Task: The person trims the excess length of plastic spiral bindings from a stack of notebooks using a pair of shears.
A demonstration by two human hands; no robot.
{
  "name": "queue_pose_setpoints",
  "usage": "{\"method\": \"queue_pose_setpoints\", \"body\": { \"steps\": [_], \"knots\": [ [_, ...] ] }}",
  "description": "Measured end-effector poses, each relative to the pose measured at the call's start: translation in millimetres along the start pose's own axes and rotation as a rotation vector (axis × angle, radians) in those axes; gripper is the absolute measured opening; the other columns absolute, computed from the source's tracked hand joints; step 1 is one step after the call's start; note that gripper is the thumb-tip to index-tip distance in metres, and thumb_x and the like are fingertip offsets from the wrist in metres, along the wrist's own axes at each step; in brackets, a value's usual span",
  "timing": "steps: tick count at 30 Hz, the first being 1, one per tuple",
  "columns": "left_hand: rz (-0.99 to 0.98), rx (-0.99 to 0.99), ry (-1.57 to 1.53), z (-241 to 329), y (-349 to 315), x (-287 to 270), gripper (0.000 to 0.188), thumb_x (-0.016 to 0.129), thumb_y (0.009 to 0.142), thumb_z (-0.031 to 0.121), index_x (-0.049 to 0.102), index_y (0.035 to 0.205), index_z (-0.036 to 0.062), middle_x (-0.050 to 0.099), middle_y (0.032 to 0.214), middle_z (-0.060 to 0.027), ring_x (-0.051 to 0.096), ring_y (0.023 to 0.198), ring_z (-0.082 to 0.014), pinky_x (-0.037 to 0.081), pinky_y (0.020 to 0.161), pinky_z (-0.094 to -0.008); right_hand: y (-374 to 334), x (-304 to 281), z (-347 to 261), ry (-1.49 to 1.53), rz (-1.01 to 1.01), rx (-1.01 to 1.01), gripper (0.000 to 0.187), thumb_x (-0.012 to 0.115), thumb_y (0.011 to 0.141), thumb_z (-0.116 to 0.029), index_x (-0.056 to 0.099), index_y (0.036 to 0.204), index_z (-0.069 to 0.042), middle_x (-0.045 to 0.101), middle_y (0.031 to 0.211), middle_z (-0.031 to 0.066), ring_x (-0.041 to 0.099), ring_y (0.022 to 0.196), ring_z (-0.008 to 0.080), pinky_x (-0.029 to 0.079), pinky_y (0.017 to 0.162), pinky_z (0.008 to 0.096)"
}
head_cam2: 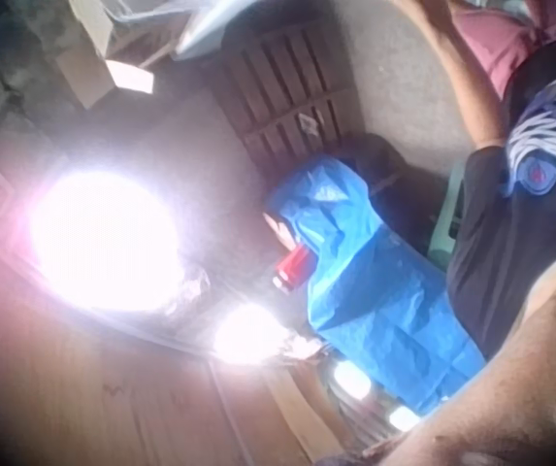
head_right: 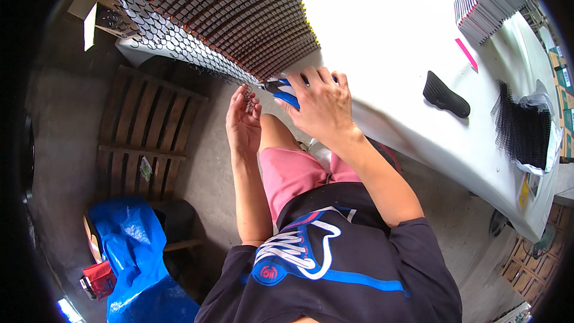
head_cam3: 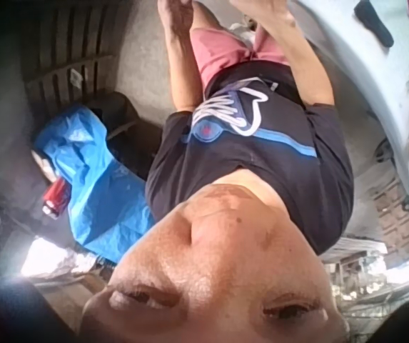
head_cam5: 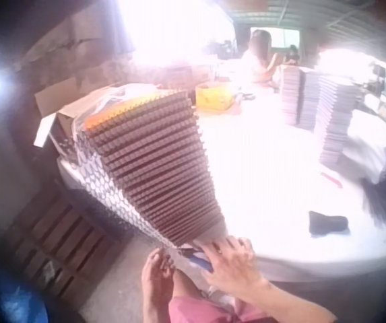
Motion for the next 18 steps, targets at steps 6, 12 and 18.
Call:
{"method": "queue_pose_setpoints", "body": {
  "steps": [6, 12, 18],
  "knots": [
    [-0.005, -0.190, -0.437, -2.0, 4.7, 13.9, 0.041, 0.050, 0.088, 0.035, 0.054, 0.106, -0.0026, 0.054, 0.096, -0.0133, 0.054, 0.091, -0.0232, 0.047, 0.089, -0.0315, 4.9, 5.8, -0.9, -0.039, 0.017, 0.029, 0.036, 0.066, 0.074, -0.036, 0.058, 0.099, -0.012, 0.056, 0.093, 0.0069, 0.053, 0.093, 0.0227, 0.035, 0.082, 0.0414],
    [-0.017, 0.063, -0.028, 3.8, 9.3, 23.9, 0.029, 0.054, 0.092, 0.027, 0.055, 0.105, 0.0013, 0.054, 0.096, -0.0021, 0.048, 0.076, -0.0065, 0.042, 0.067, -0.0187, 9.7, 15.7, -3.6, -0.002, -0.081, 0.068, 0.039, 0.068, 0.073, -0.038, 0.058, 0.101, -0.012, 0.057, 0.090, 0.0064, 0.056, 0.087, 0.0250, 0.041, 0.076, 0.0416],
    [0.021, 0.183, 0.118, 2.0, 10.2, 24.7, 0.019, 0.055, 0.092, 0.020, 0.057, 0.102, 0.0038, 0.055, 0.094, 0.0007, 0.044, 0.072, -0.0020, 0.036, 0.062, -0.0156, 10.5, 17.1, -3.4, 0.111, -0.093, 0.086, 0.038, 0.065, 0.076, -0.040, 0.057, 0.098, -0.011, 0.058, 0.087, 0.0094, 0.060, 0.078, 0.0294, 0.046, 0.070, 0.0430]
  ]
}}
Point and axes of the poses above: each hand's wrist, its own y-axis towards the middle knuckle, its own x-axis out of the palm, z = x × y, the point moved 4 cm from there along y, towards the middle knuckle
